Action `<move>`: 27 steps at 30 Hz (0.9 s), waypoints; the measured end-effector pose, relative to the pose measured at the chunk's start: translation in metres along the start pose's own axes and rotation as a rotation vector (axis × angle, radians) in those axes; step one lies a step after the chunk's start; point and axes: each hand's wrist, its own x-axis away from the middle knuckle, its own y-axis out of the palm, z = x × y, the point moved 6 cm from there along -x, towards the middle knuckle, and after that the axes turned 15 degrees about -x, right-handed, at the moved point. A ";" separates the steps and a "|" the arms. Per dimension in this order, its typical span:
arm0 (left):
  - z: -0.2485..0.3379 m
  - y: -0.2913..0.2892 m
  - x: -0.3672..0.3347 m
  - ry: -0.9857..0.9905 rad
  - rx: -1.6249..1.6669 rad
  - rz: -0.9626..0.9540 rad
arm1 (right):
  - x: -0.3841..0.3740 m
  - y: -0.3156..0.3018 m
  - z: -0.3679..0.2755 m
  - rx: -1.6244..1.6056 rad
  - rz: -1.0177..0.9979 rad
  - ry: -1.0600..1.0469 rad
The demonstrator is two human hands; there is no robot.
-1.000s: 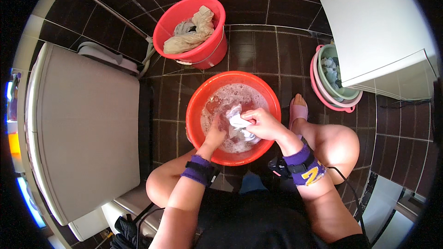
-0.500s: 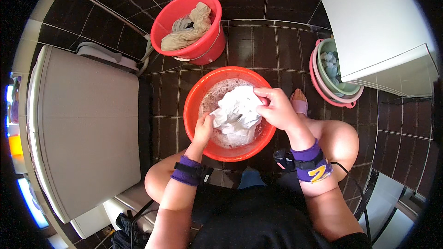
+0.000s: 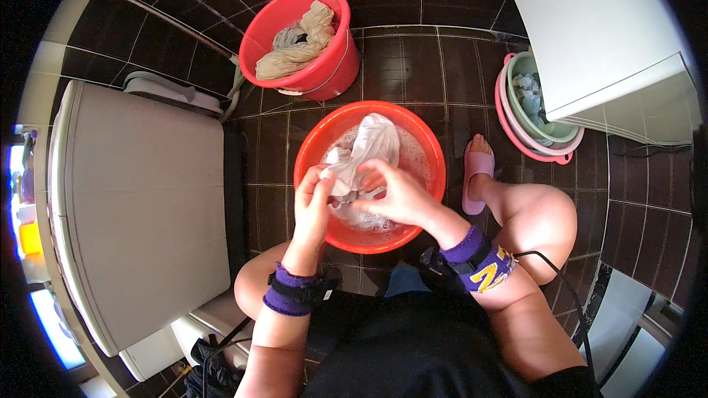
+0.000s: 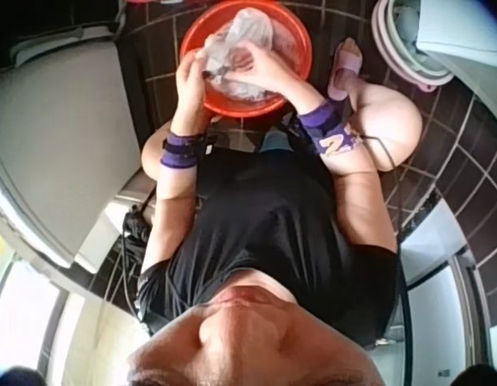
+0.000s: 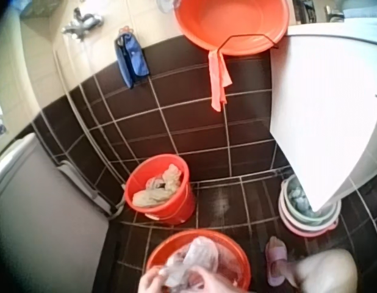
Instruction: The person sits on the floor and hand-washes various garments, including a beige cloth, a black shirt, and a pink cloth, in a red bucket filled with soapy water. They scrub and rinse the items by hand, then transfer them to a second bucket. The person also pours out the soapy water from the first bucket.
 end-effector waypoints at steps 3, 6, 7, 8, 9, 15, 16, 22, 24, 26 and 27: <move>0.001 0.014 0.004 -0.042 0.163 -0.022 | 0.000 0.007 0.008 -0.081 0.101 -0.104; -0.007 0.012 0.005 -0.040 0.120 -0.124 | -0.005 -0.005 0.019 -0.153 0.180 -0.125; -0.011 0.012 0.005 -0.064 0.135 -0.122 | -0.007 -0.010 0.027 -0.137 0.219 -0.163; -0.014 0.011 0.007 -0.104 0.098 -0.116 | -0.008 -0.015 0.033 -0.121 0.258 -0.201; -0.011 0.009 0.010 -0.144 0.059 -0.101 | -0.008 -0.017 0.032 -0.187 0.263 -0.158; -0.007 -0.006 0.002 0.053 -0.021 -0.154 | -0.010 -0.034 0.029 -0.711 0.251 -0.032; -0.013 -0.006 0.000 0.041 -0.089 -0.153 | -0.009 -0.034 0.028 -0.805 0.266 -0.020; -0.054 0.015 -0.006 0.055 -0.267 -0.257 | -0.010 -0.038 0.020 -1.293 0.246 -0.014; -0.040 0.038 0.003 0.073 -0.271 -0.263 | -0.009 -0.042 0.014 -1.341 0.240 -0.020; -0.036 0.046 0.006 0.025 -0.234 -0.279 | -0.010 -0.047 0.010 -1.408 0.230 -0.032; -0.038 0.042 0.004 0.059 -0.206 -0.221 | -0.012 -0.049 0.007 -1.402 0.204 -0.024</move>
